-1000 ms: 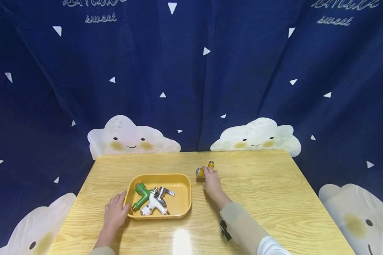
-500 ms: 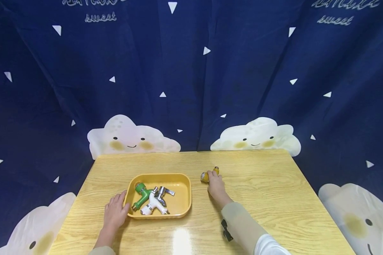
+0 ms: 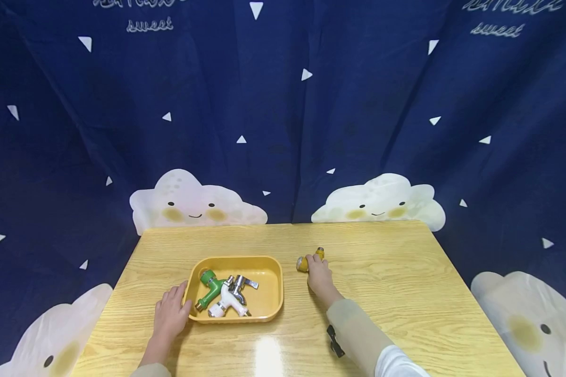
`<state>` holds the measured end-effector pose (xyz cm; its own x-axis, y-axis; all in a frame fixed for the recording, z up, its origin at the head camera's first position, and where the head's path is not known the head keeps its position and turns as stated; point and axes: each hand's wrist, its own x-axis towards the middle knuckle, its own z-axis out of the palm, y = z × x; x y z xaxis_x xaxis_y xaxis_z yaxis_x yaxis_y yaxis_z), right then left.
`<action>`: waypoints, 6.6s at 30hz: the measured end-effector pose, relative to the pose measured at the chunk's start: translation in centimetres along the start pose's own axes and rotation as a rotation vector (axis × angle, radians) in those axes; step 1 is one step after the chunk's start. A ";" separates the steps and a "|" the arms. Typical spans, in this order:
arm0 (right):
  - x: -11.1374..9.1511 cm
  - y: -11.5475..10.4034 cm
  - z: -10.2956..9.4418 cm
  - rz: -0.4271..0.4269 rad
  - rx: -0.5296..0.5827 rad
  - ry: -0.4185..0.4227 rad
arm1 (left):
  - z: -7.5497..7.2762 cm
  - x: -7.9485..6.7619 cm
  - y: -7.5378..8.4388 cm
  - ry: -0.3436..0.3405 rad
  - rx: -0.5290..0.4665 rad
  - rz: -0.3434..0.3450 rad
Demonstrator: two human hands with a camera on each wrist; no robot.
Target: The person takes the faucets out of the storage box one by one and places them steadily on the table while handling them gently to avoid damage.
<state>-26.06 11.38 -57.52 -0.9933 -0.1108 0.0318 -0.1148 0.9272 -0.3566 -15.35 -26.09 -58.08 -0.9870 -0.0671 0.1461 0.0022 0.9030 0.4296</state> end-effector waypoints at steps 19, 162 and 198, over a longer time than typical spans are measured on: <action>-0.1 -0.1 0.0 0.026 -0.028 -0.064 | 0.1 0.1 0.0 0.015 0.003 0.011; -3.3 -15.1 2.8 -1.058 -0.455 -0.114 | 0.1 0.0 0.1 -0.007 -0.021 -0.008; -2.3 -13.2 1.9 -1.092 -0.445 -0.044 | 0.1 0.0 -0.1 -0.003 -0.026 -0.001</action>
<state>-22.20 -1.29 -54.64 -0.3662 -0.9269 0.0828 -0.9058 0.3754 0.1965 -15.42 -26.10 -58.24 -0.9875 -0.0668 0.1427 0.0051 0.8915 0.4531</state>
